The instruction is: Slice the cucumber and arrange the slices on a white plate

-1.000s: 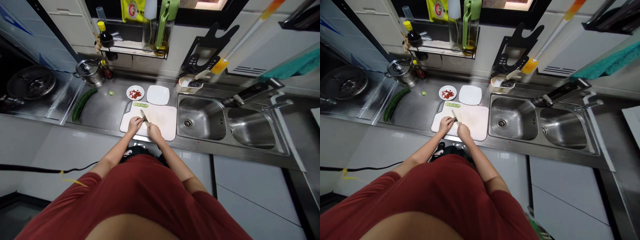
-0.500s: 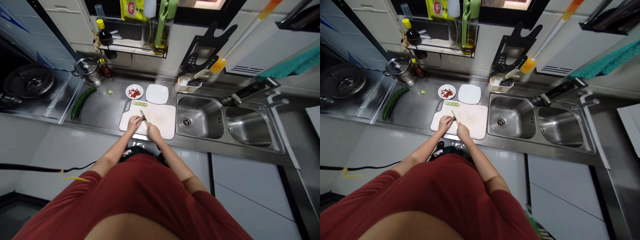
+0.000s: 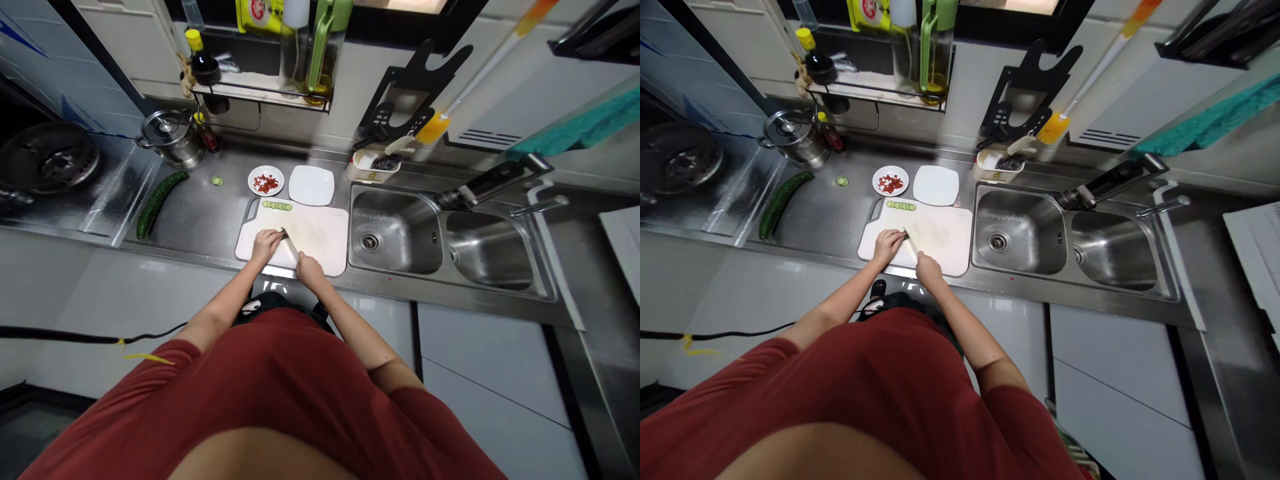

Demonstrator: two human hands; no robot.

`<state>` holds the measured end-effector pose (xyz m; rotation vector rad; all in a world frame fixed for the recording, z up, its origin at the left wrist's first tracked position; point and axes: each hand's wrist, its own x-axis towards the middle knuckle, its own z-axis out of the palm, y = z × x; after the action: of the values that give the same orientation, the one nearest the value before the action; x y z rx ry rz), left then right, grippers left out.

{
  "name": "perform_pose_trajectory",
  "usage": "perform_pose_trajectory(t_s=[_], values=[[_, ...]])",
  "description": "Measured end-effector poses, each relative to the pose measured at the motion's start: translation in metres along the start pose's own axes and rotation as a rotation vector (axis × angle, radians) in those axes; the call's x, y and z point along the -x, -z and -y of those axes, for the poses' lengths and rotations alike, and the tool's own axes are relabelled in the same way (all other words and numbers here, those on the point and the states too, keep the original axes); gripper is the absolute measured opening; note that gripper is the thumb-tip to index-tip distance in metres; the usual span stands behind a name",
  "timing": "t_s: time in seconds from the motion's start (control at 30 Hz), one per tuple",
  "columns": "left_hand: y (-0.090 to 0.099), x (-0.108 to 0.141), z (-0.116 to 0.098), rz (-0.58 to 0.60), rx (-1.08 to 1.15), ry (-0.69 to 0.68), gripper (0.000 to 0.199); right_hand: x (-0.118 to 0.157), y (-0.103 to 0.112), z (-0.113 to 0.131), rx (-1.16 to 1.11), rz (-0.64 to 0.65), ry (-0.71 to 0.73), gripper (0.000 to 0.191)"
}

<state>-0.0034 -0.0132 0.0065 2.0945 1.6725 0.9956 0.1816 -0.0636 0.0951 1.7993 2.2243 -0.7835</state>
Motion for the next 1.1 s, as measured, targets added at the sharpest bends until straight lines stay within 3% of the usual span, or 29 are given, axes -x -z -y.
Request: perform_pose_trajectory(t_s=[0.8, 1.1], values=[[0.000, -0.001, 0.003, 0.028, 0.006, -0.001, 0.024, -0.046, 0.020, 0.022, -0.032, -0.043, 0.055, 0.030], [-0.002, 0.000, 0.006, -0.013, -0.044, -0.078, 0.025, -0.061, 0.028, 0.034, -0.056, -0.078, 0.068, 0.028]])
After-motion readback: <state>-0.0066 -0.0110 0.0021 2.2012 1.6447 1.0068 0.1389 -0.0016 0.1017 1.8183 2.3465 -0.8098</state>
